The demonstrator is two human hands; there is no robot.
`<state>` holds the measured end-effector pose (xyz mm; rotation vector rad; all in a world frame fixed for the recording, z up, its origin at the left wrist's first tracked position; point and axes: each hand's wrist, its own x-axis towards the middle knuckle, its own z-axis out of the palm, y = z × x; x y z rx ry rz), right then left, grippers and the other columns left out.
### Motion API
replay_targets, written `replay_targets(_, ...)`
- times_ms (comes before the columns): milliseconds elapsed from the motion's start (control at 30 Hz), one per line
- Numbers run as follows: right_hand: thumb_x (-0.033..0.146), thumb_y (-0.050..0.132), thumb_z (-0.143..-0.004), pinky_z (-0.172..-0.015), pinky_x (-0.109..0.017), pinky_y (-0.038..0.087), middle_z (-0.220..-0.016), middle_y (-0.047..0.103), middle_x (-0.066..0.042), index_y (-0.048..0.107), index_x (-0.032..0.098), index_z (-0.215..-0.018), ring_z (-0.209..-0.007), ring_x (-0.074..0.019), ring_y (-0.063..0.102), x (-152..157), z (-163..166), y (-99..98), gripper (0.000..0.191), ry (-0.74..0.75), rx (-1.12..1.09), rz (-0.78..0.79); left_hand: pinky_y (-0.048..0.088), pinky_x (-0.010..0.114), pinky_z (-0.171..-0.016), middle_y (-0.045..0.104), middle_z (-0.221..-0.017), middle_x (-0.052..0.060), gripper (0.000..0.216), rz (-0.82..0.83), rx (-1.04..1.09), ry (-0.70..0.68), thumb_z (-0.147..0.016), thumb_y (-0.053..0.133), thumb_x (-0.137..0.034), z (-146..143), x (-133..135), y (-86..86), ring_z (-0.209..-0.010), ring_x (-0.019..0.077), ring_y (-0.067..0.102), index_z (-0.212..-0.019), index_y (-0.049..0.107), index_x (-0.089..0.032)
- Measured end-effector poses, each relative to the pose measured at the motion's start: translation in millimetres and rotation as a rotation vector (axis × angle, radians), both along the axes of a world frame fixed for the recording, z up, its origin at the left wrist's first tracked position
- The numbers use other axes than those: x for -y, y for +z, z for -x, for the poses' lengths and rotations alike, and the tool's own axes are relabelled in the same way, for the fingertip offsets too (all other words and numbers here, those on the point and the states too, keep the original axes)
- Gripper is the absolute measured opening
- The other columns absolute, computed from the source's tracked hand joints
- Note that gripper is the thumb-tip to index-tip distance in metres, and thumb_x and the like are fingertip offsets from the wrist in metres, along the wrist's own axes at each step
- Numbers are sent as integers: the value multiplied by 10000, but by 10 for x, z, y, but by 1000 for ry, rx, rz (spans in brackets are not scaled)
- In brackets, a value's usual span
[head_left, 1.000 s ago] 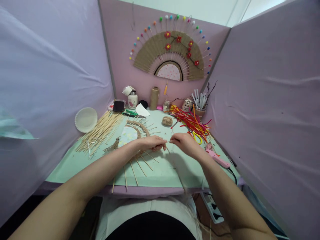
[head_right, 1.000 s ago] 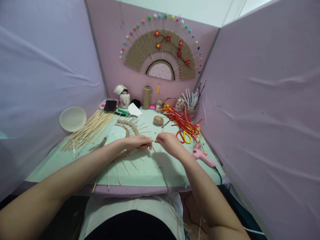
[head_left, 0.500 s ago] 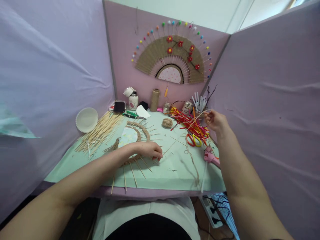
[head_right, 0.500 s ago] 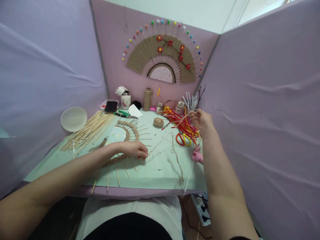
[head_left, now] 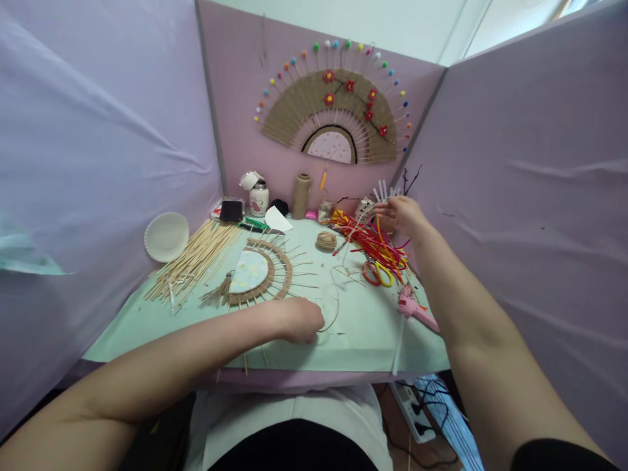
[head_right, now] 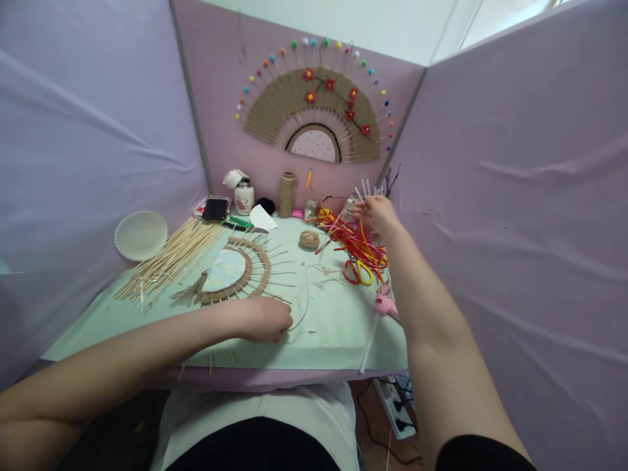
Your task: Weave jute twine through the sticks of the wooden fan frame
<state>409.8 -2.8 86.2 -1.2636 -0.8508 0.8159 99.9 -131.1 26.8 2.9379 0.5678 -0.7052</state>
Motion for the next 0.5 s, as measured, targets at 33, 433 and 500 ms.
replay_targets(33, 121, 491, -886, -515, -229, 552, -684, 670, -23, 486, 190, -768, -557, -119, 656, 17, 58, -81, 137, 43, 62, 69, 478, 304, -609, 710, -987, 179, 271, -6, -1, 0, -806, 590, -244, -32, 50, 22, -866, 279, 680, -997, 727, -108)
replay_targets(433, 207, 585, -820, -870, -339, 479, -1045, 671, -138, 655, 133, -1003, -975, -231, 630, 392, 491, -554, 210, 5, 1124, 49, 538, 346, -683, 699, -1021, 187, 330, 45, 54, 12, -823, 646, -335, -180, 244, 63, -926, 308, 686, -1063, 686, -113)
replay_targets(500, 255, 529, -862, -805, -303, 470, -936, 696, -104, 684, 147, -906, -887, -212, 635, 542, 601, -575, 194, 243, 1232, 118, 533, 334, -682, 704, -1017, 172, 344, 50, 67, 12, -818, 654, -345, -176, 251, 46, -915, 297, 688, -1080, 673, -123)
